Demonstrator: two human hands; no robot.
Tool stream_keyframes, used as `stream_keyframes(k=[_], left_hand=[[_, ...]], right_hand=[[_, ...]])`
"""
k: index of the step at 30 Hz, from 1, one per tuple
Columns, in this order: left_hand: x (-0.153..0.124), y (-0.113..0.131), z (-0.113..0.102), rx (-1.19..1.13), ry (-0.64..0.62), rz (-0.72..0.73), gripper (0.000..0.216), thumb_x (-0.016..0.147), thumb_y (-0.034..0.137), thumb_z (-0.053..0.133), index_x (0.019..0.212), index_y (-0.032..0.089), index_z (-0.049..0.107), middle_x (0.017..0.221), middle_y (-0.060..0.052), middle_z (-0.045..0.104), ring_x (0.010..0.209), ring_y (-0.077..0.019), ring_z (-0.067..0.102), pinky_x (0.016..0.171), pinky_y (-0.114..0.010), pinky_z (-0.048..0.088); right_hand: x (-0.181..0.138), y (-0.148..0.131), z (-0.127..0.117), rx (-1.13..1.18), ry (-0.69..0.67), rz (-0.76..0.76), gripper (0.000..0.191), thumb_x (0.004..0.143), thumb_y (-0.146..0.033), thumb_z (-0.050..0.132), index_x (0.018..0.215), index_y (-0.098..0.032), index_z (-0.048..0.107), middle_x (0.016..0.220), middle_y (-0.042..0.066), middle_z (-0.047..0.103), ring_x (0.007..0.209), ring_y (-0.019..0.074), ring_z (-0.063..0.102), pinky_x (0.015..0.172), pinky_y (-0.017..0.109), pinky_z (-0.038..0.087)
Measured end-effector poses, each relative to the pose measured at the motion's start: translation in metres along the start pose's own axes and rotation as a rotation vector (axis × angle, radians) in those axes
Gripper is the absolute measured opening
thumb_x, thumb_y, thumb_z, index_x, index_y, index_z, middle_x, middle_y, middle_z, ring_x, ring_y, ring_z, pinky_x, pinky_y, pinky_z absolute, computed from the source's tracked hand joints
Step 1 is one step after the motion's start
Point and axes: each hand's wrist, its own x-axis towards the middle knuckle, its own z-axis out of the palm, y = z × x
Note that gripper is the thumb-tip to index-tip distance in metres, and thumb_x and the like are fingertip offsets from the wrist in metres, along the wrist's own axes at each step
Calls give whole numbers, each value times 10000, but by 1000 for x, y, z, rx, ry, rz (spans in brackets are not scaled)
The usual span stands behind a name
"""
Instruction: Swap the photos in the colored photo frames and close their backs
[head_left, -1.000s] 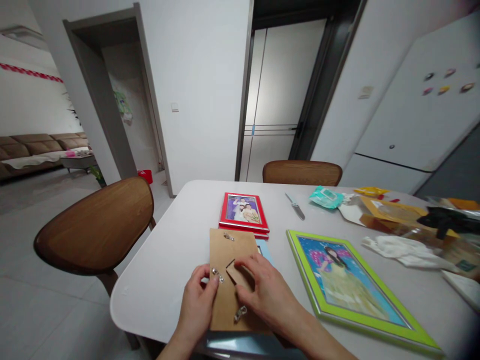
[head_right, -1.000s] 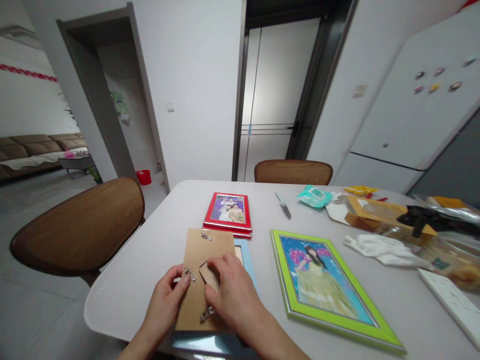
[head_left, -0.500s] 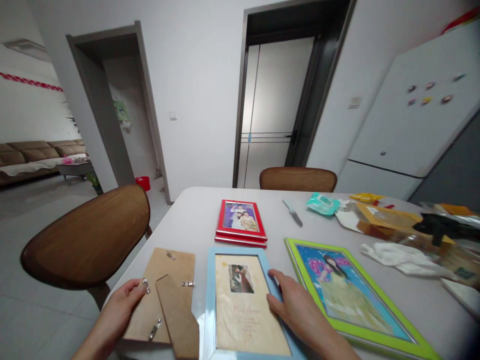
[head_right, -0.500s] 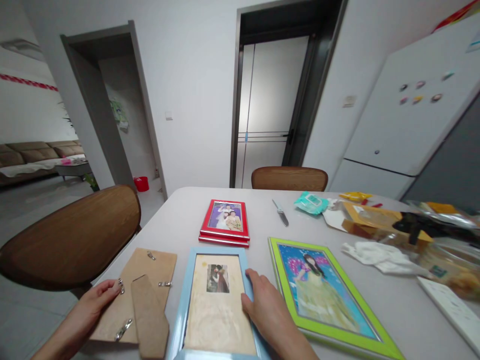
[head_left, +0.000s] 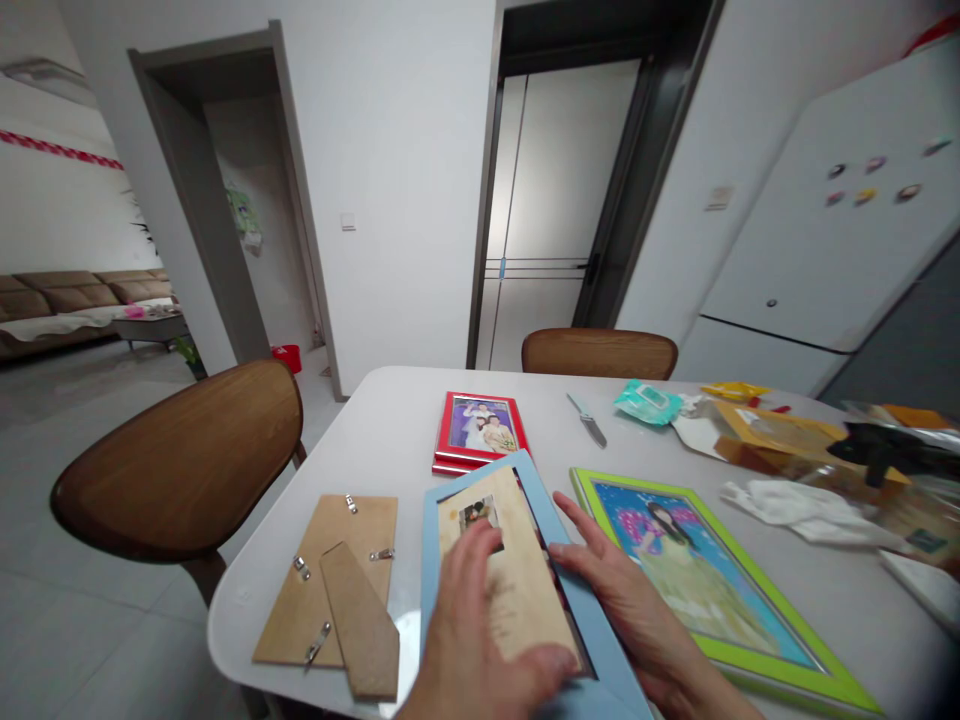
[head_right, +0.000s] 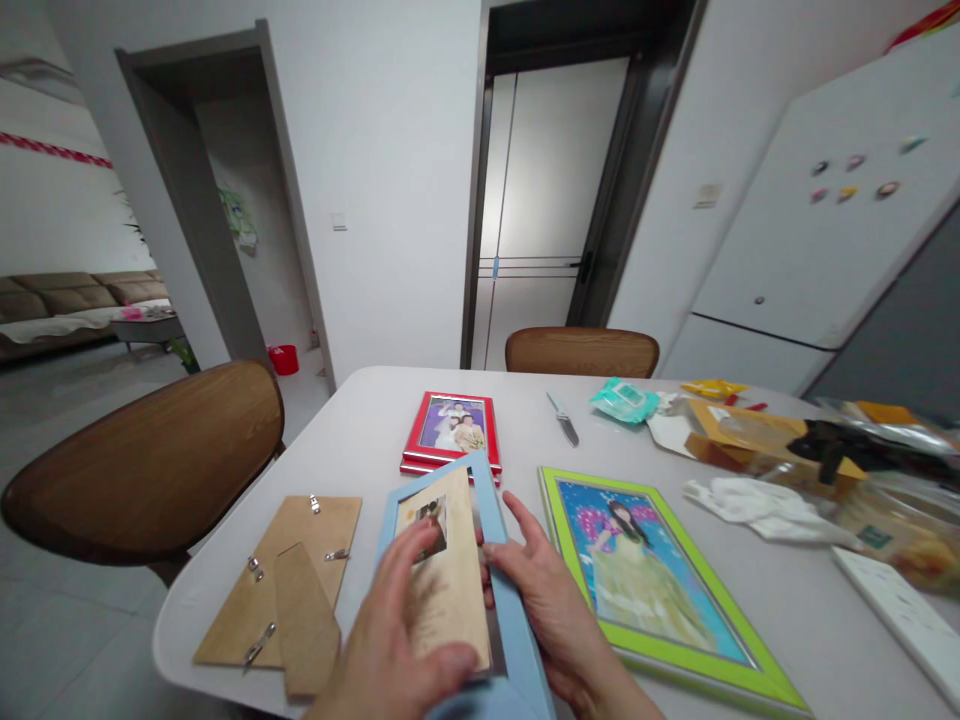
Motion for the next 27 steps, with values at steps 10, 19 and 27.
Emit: stream_keyframes(k=[10,19,27], left_hand=[[5,29,-32,-23,179,2,577,635,118,433,1203,188,360,1079,-83,484,916,-199,498,776,-315,434],[-3,-60,-97,-407,260,-400,602,603,169,511,1163,103,300,527,92,461,402,-71,423,397,-170,298],[3,-77,-86,-455,104,-437,350,619,256,607,930,123,519,601,3,625,566,-171,600,501,-236,432]], right_hand=[[15,16,-18,-495,41,-166,701,683,-319,526,1290,-150,219,672,-20,569,547,129,522,551,256,411],[40,43,-45,-1348,179,-388,465,711,-253,426,1129,-58,483,926,128,607,819,223,564,769,338,407],[33,43,-30,-1337,191,-628,323,715,-261,462,987,-130,578,1015,119,553,946,228,501,849,369,380]])
